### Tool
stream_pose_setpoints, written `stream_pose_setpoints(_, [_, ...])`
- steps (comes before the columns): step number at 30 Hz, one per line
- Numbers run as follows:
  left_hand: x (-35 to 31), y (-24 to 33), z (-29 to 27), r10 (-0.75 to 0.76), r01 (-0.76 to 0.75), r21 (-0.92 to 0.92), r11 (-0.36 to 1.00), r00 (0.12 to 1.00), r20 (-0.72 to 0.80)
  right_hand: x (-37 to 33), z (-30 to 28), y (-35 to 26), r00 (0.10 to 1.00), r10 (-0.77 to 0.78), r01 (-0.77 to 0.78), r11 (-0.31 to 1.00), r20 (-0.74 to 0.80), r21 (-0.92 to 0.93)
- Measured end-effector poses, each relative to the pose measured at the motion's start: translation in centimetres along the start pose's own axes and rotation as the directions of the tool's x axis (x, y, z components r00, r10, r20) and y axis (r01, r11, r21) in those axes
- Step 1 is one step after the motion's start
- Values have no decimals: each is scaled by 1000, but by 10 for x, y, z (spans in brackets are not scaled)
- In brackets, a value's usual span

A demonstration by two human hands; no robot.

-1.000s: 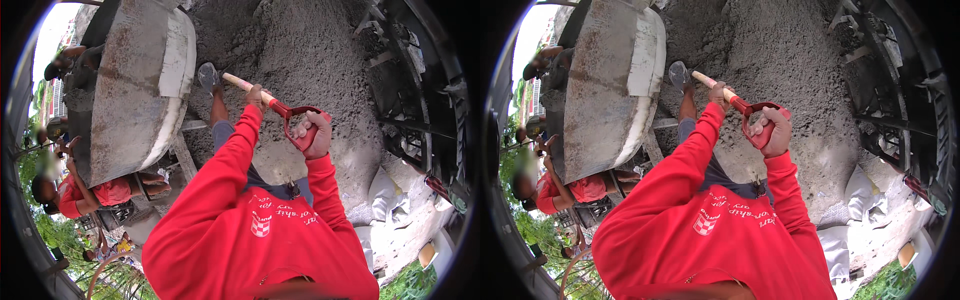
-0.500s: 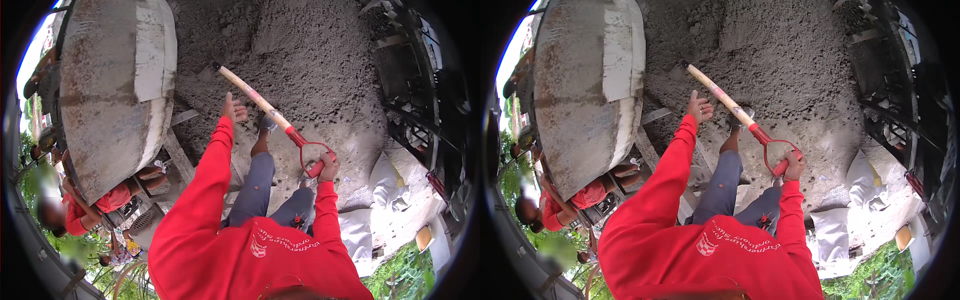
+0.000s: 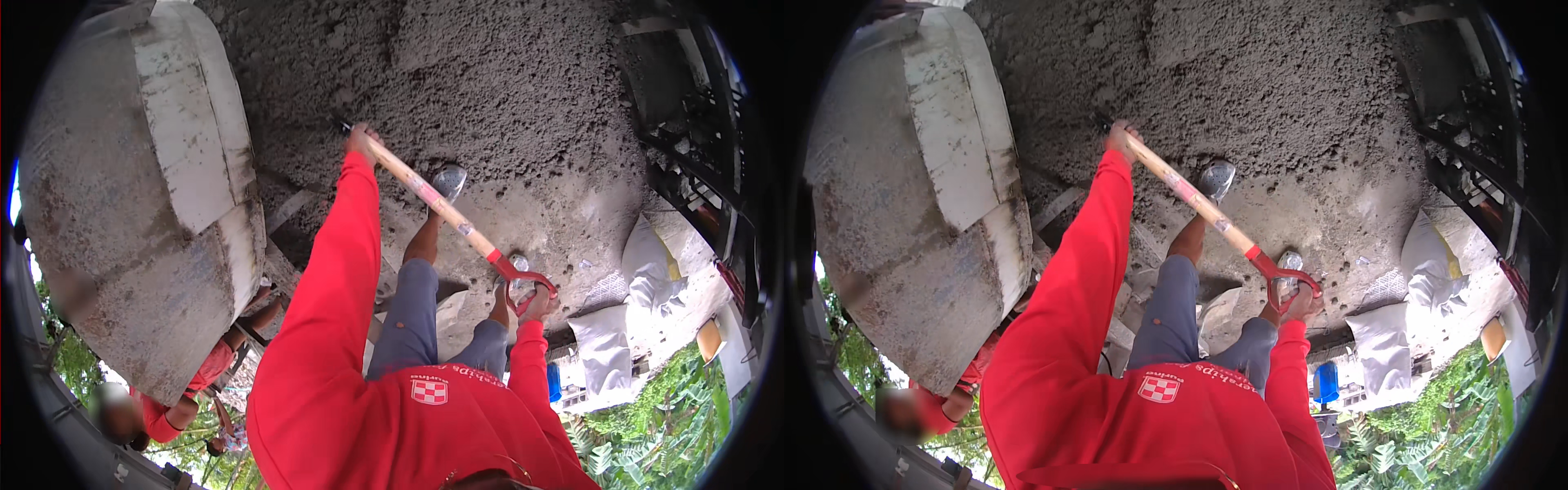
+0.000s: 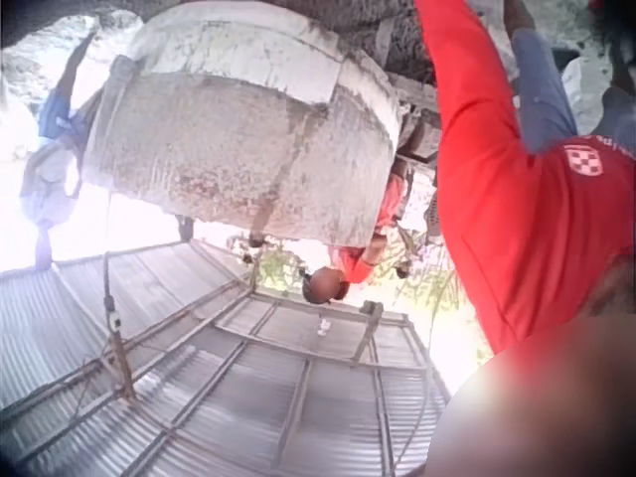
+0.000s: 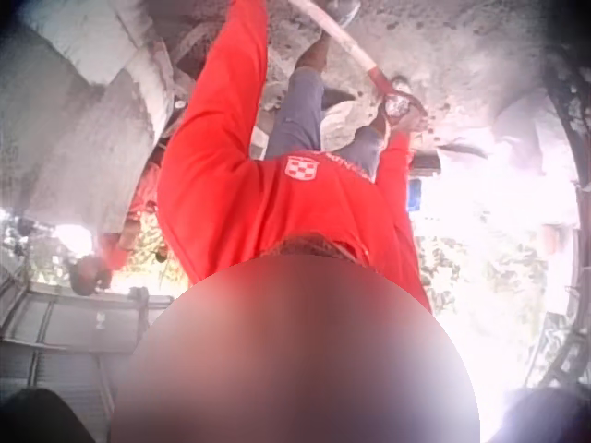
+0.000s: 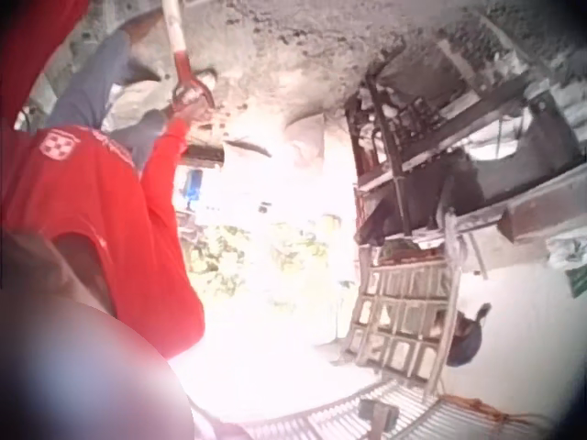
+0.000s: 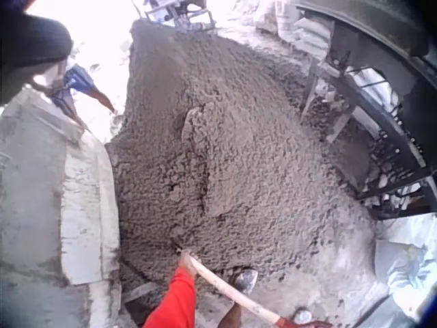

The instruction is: Shovel concrete mixture from a pile on the ground.

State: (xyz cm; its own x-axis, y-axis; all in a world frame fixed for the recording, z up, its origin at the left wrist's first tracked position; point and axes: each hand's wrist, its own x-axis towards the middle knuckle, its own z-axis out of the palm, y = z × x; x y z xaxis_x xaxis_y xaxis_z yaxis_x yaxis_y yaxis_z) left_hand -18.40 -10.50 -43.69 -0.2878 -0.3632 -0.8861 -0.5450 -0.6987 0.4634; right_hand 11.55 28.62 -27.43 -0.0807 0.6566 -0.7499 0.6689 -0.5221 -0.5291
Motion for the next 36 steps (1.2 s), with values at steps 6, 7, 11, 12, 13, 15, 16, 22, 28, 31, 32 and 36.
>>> stream_pose_setpoints(6, [-66, -70, -29, -131, 136, 59, 989, 988, -82, -38, -93, -32, 996, 50, -54, 998, -79, -44])
stream_pose_setpoints(7, [-90, -96, -25, -186, 191, 72, 979, 980, -72, -40, -135, -28, 995, 42, -42, 999, -92, 10])
stream_pose_setpoints(11, [-155, -156, -57, -283, 293, 105, 950, 954, -95, -102, -227, -39, 971, 51, -61, 998, -232, -36])
stream_pose_setpoints(12, [-174, -170, -63, -316, 329, 157, 931, 943, -103, -122, -256, -38, 967, 28, -41, 998, -251, -49])
stream_pose_setpoints(13, [-192, -183, -63, -345, 361, 212, 908, 932, -106, -139, -281, -37, 962, 3, -19, 998, -272, -56])
stream_pose_setpoints(15, [-256, -196, -46, -372, 392, 277, 877, 920, -126, -176, -340, -32, 932, 49, -29, 998, -359, 60])
stream_pose_setpoints(16, [-274, -202, -46, -421, 431, 268, 861, 902, -98, -200, -343, -43, 898, 35, -13, 998, -439, 54])
stream_pose_setpoints(22, [-397, -235, 20, -628, 535, 417, 734, 769, 119, -322, -421, -40, 773, -93, 220, 967, -628, 129])
stream_pose_setpoints(28, [-434, -251, 116, -673, 404, 584, 704, 642, 366, -372, -395, 7, 724, -93, 218, 971, -683, 98])
stream_pose_setpoints(31, [-410, -242, 173, -584, 170, 643, 747, 629, 512, -351, -343, 24, 706, -461, 428, 883, -538, -195])
stream_pose_setpoints(32, [-390, -239, 184, -542, 60, 676, 735, 651, 531, -350, -333, 33, 685, -566, 492, 824, -459, -282])
stream_pose_setpoints(36, [-384, -250, 174, -311, -240, 730, 640, 787, 532, -283, -311, 32, 452, -891, 756, 409, -46, -511])
